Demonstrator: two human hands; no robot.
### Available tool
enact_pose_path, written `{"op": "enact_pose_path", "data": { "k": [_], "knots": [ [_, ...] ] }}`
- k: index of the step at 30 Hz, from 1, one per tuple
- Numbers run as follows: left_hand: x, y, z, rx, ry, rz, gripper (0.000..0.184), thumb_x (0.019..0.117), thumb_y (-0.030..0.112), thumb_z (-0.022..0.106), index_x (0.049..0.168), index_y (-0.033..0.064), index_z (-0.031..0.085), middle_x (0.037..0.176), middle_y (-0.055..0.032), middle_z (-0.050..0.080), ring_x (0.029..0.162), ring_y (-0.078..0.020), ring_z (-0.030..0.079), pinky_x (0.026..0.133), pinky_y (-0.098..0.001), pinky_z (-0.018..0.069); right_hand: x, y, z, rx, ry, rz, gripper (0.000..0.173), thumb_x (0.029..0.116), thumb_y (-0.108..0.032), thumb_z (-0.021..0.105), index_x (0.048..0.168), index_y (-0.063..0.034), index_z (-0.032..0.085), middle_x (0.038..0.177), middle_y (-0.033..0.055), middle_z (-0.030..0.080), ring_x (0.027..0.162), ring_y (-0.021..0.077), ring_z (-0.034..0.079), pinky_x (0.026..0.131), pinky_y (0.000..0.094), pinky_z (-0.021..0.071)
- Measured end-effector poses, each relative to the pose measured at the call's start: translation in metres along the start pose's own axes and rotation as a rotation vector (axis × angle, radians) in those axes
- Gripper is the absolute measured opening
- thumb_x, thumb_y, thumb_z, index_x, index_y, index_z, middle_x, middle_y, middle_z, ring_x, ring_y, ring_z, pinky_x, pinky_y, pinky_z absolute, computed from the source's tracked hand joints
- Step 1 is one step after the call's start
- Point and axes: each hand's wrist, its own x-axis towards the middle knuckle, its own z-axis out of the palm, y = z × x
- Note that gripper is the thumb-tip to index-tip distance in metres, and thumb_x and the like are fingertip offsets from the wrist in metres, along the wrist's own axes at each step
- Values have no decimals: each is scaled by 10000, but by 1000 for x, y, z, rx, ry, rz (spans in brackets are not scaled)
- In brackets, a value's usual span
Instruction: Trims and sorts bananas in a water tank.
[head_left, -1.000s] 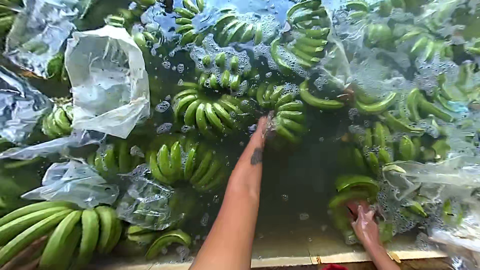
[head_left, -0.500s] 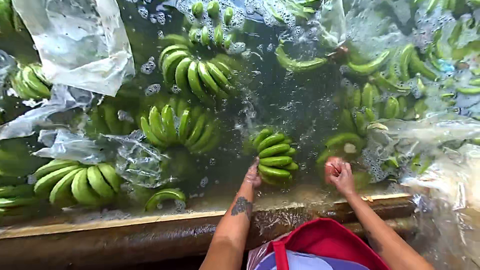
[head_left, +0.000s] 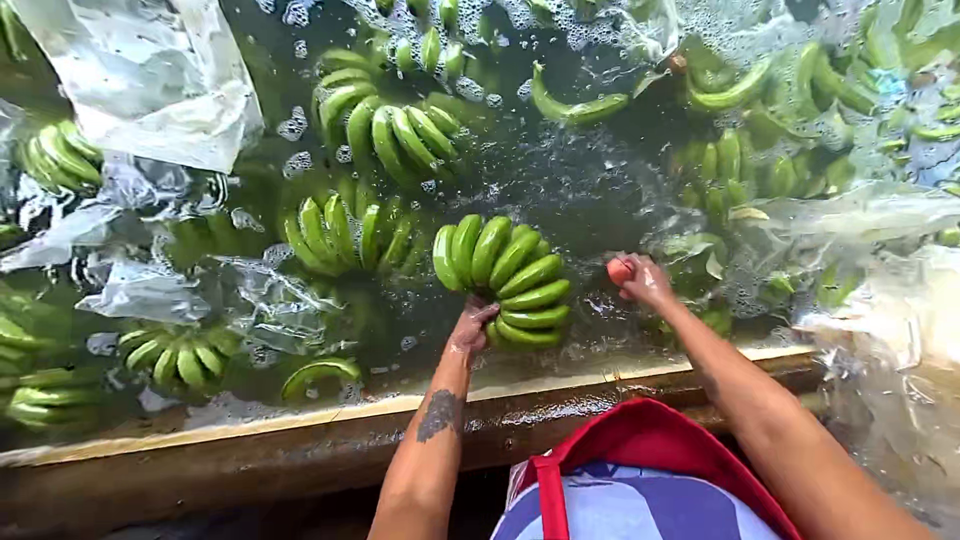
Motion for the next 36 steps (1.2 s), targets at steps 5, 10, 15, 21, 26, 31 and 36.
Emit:
{"op": "enact_pose_path", "data": {
  "k": [5, 10, 15, 21, 26, 31, 36],
  "knots": [
    [-33, 47, 18, -57, -57, 35, 460, 781, 52, 647, 1214, 100, 499, 972, 0, 739, 901, -112, 720, 819, -322, 617, -24, 20, 12, 236, 118, 69, 729, 782, -150, 761, 1457, -15, 520, 1415, 267, 564, 1309, 397, 556, 1105, 561, 451],
    [-32, 69, 40, 73, -99, 88, 457, 773, 75, 720, 1199, 77, 554, 984, -15, 745, 899, -112, 719, 824, -325, 617, -29, 36, 20, 201, 76, 135, 714, 808, -194, 757, 1463, -59, 506, 1320, 283, 606, 1229, 430, 593, 1040, 599, 476],
    [-15, 88, 95, 801, 79, 331, 316, 878, -46, 719, 1191, -45, 674, 1111, -169, 724, 1030, -232, 701, 960, -452, 564, -49, 40, 18, 136, 27, 101, 687, 820, -184, 722, 1454, -33, 505, 1286, 260, 643, 1205, 403, 624, 1027, 582, 493],
    [42, -7, 93, 1483, -6, 959, 435, 935, -61, 601, 1197, 240, 775, 1360, -46, 678, 1368, -320, 552, 1185, -687, 256, -71, 53, 31, 250, 71, 32, 705, 778, -125, 726, 1435, 10, 513, 1385, 279, 564, 1285, 371, 565, 1081, 498, 472],
    [17, -54, 61, 1323, 222, 985, 338, 979, 148, 653, 1310, 201, 696, 1529, -199, 497, 1499, -451, 318, 1190, -757, 122, -95, 33, 5, 378, -43, -70, 666, 738, -85, 772, 1355, 55, 565, 1377, 244, 580, 1273, 291, 579, 1083, 420, 484],
    [-14, -87, 75, 570, 376, 42, 988, 875, 194, 814, 1585, -61, 175, 1590, -294, 335, 1480, -327, 374, 1223, -438, 331, -93, -16, -10, 628, -19, -186, 909, 688, -194, 821, 1503, -65, 441, 1349, 163, 620, 1176, 222, 644, 984, 409, 562],
    [-1, -74, 102, 446, 59, -377, 403, 1060, 72, 484, 1433, -78, 447, 1403, -242, 538, 1272, -265, 542, 1079, -386, 458, -53, -105, 40, 329, -142, -229, 747, 732, -111, 848, 1412, -64, 542, 1355, 214, 597, 1153, 358, 642, 942, 561, 560]
  ]
}}
